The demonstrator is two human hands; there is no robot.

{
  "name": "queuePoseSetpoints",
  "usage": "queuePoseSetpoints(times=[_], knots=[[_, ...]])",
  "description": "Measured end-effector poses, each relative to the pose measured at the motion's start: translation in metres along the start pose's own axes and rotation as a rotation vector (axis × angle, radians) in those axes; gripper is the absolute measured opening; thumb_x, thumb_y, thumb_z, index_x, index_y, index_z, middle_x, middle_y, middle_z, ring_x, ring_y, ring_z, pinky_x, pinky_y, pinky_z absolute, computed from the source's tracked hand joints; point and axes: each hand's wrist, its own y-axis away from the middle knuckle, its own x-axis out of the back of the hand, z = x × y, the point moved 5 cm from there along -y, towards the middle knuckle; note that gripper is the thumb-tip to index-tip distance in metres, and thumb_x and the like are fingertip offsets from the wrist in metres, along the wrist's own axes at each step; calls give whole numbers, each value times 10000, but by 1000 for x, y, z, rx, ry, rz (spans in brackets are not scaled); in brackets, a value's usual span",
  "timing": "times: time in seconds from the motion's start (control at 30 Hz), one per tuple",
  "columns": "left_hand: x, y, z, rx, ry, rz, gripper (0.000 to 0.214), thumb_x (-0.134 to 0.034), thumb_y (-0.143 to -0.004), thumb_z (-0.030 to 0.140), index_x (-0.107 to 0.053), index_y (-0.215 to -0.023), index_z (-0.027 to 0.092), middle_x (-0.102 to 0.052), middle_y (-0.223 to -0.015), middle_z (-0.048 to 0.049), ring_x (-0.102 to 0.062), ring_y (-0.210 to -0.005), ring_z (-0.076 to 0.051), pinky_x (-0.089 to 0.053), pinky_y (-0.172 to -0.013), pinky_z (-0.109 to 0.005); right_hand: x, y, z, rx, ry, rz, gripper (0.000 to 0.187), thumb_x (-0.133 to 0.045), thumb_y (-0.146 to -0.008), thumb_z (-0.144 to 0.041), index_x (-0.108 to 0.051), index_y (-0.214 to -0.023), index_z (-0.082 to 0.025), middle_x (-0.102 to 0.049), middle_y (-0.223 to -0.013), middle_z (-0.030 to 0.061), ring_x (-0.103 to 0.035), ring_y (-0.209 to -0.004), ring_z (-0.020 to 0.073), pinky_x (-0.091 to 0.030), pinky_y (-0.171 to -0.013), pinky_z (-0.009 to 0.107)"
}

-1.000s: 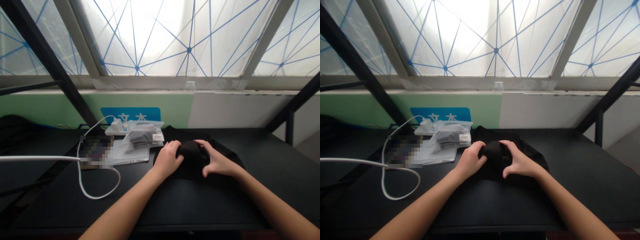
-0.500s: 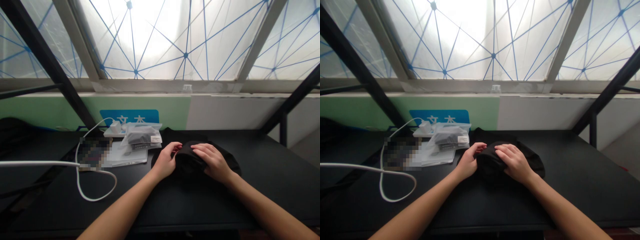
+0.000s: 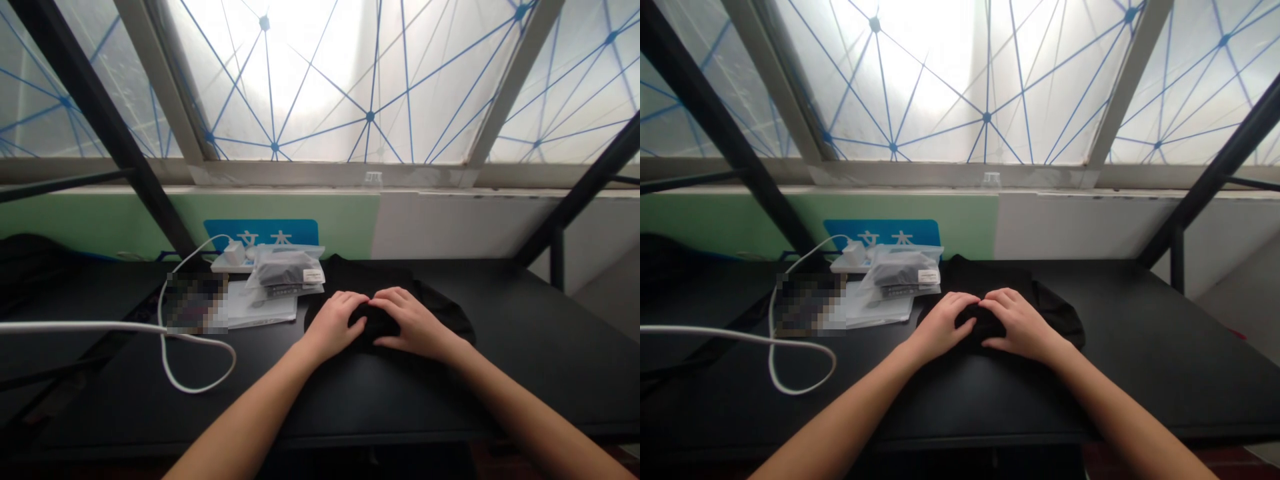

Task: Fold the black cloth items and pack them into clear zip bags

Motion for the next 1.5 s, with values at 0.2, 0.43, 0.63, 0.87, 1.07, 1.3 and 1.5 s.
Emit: queuePoseSetpoints(times=[0.2, 0.43, 0.63, 0.87, 1.07, 1.3, 1.5], knots=[[1, 1, 5, -7, -123, -26, 297, -675, -910, 362, -660, -1159, 200, -696, -1223, -97, -635, -1131, -276, -516, -996, -430, 11, 12, 29, -68, -122, 57, 514, -777, -831, -412, -611, -1288, -245, -603, -1333, 145, -571, -1244, 330, -518, -1022, 513], [-12, -3, 13, -38, -345, -59, 402, -750, -826, 248, -618, -1199, 182, -680, -1243, -123, -628, -1156, -315, -501, -1004, -469, 4, 10, 26, -68, 17, 138, 322, -735, -870, -435, -689, -1099, -213, -697, -1127, 133, -633, -1068, 315, -502, -925, 507], [-9, -5, 9, -63, -354, -62, 337, -729, -796, 138, -620, -1110, 198, -676, -1258, -112, -624, -1178, -306, -507, -1002, -455, 4, 8, 20, -22, 74, 60, 536, -775, -807, -548, -642, -1177, -183, -625, -1314, 190, -590, -1217, 356, -433, -1047, 576], [-6, -2, 9, -92, -371, -150, 460, -813, -746, 244, -604, -1154, 207, -599, -1383, -145, -535, -1287, -361, -491, -1024, -513, -7, 6, 8, 25, 81, -56, 372, -695, -895, -279, -615, -1246, -182, -603, -1429, 170, -520, -1373, 330, -401, -1150, 577], [-11, -1, 3, -110, -375, -132, 414, -771, -779, 185, -611, -1161, 203, -643, -1351, -142, -583, -1246, -336, -485, -1039, -501, -7, 7, 8, 16, 127, -63, 443, -675, -908, -255, -587, -1338, -194, -597, -1442, 165, -517, -1379, 337, -433, -1120, 578], [-19, -7, 7, -145, -472, -62, 295, -703, -814, 231, -633, -1092, 163, -731, -1105, -131, -671, -1010, -318, -477, -972, -493, -7, 3, -2, -46, 237, -50, 528, -686, -874, -370, -559, -1332, -140, -589, -1427, 217, -504, -1365, 399, -223, -1172, 694], [-17, -5, 14, -138, -409, -39, 321, -697, -864, 321, -635, -1137, 162, -732, -1099, -132, -673, -1020, -311, -476, -959, -477, -13, -1, -6, -38, 292, -15, 516, -667, -840, -159, -553, -1343, -147, -620, -1397, 197, -520, -1359, 375, -307, -1167, 627]])
